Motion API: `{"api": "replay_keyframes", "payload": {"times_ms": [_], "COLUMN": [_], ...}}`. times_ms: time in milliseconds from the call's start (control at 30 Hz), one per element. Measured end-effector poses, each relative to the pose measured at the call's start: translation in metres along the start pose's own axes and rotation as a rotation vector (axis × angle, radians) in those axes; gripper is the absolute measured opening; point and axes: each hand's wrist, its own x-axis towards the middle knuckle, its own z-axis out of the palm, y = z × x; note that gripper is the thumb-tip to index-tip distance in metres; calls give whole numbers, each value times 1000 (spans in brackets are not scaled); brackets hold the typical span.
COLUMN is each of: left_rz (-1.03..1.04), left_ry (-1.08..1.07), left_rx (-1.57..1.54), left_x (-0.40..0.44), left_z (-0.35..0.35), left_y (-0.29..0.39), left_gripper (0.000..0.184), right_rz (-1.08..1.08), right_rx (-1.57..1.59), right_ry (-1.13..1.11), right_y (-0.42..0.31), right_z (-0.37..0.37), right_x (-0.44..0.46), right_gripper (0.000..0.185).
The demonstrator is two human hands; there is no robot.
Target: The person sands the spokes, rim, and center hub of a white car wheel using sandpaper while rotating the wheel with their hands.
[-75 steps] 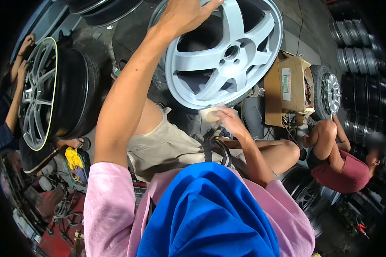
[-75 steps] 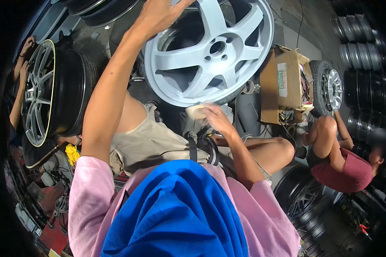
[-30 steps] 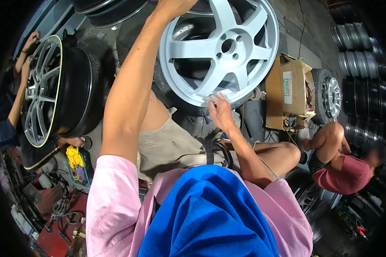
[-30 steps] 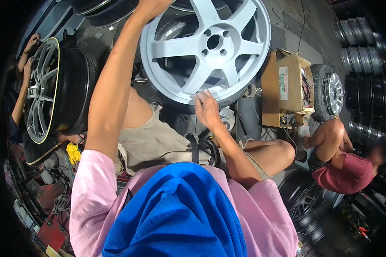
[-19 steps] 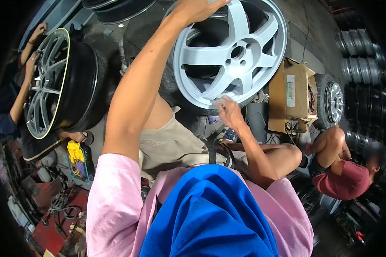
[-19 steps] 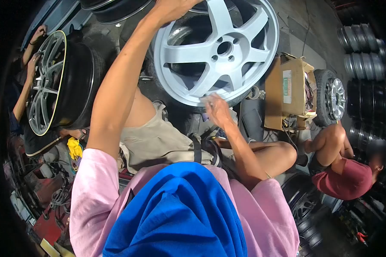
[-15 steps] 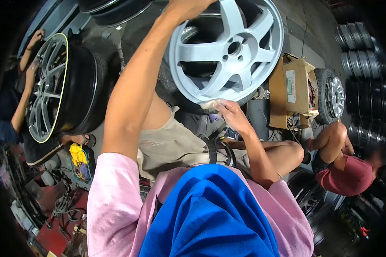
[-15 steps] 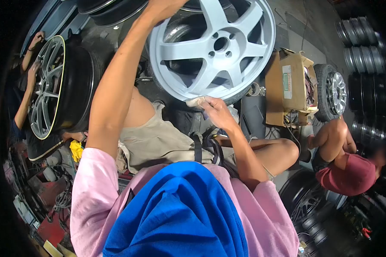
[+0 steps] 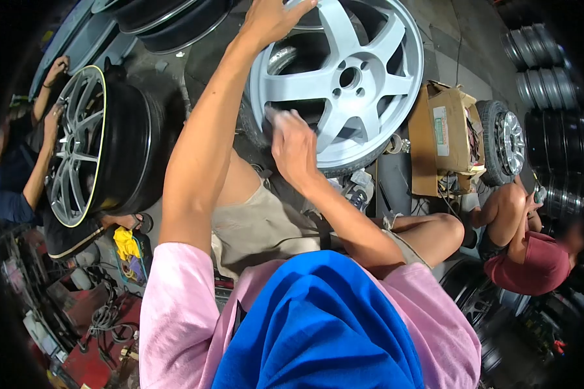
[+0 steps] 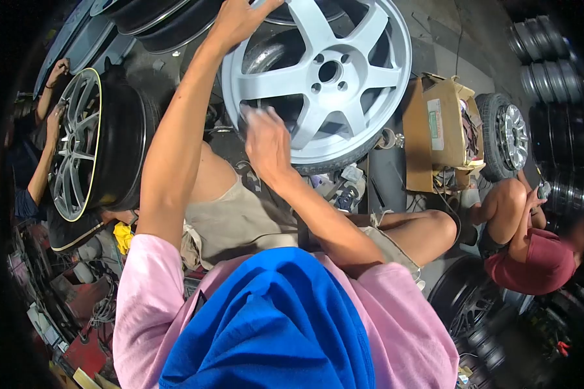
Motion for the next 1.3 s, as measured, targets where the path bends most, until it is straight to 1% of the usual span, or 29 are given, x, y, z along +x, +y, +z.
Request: {"api": "replay_keyframes", "payload": {"times_ms": [33,100,133,233,267,333,367,400,467,500,533,600,633,667,700,733,800,867,933,1000,1033,1067,1100,1133,1167,1200,1233,1267,1300], "left_rz": [-14,-17,-15,-31,-28,27,19,23,8,4,37,88,24,-41,14,13,1,-16,32,-1,-25,-24,24,74,79,97,121,132,95], "left_ry": [16,19,13,-14,-13,35,11,15,13,14,29,52,26,4,40,46,41,20,43,9,-29,-32,-52,-70,-77,-89,-98,-104,-120], "left_rx": [-27,-32,-39,-27,-26,-22,-8,-11,34,31,37,49,6,-34,-40,-39,-28,-37,-39,-112,-189,-192,-150,-104,-100,-12,79,87,165], "left_x": [-1,1,1,-1,-3,-6,-6,-5,-6,-8,-11,-11,-16,-18,-17,-17,-20,-18,-22,-26,-28,-31,-34,-36,-37,-41,-44,-50,-57], "left_z": [0,0,0,0,1,1,1,1,3,3,4,1,-2,-5,0,-2,-1,2,4,5,6,7,5,2,-3,-9,-15,-19,-24], "left_y": [-2,-5,-6,2,3,2,2,3,4,5,8,18,26,31,23,24,27,28,26,29,33,36,40,45,49,54,58,57,51], "left_gripper": [41,41,41,43,43,44,45,45,44,44,43,43,42,41,39,39,39,39,37,38,39,39,41,44,44,45,45,45,48], "right_rz": [-120,-284,-287,51,49,-40,-74,-78,28,54,67,13,37,237,326,387,326,267,466,555,557,586,612,610,692,777,775,775,702], "right_rx": [-187,-452,-452,-283,-282,-274,-327,-331,-332,-293,-296,-207,-67,36,352,819,734,450,469,433,431,340,252,256,253,252,318,332,201], "right_ry": [-88,-148,-156,-234,-231,-187,-250,-248,-340,-305,-304,-316,-232,-287,-258,-315,-191,-7,107,207,208,238,268,273,295,317,334,343,312], "right_y": [16,34,38,28,26,23,27,31,33,28,19,5,-4,-11,-13,-20,-45,-11,38,81,106,131,154,172,188,204,224,237,249], "right_z": [-7,-20,-17,-5,1,9,0,-12,-32,-36,-38,-30,-23,-25,-33,-45,-81,-102,-122,-144,-155,-167,-175,-179,-181,-181,-177,-173,-167], "right_x": [-16,-41,-41,-23,-17,-8,-17,-30,-55,-58,-54,-18,0,17,29,41,49,49,29,3,-10,-25,-36,-42,-46,-53,-58,-59,-57], "right_gripper": [23,29,29,31,31,34,35,35,32,27,27,22,20,22,25,27,26,26,31,33,33,33,34,34,34,34,35,35,33]}}
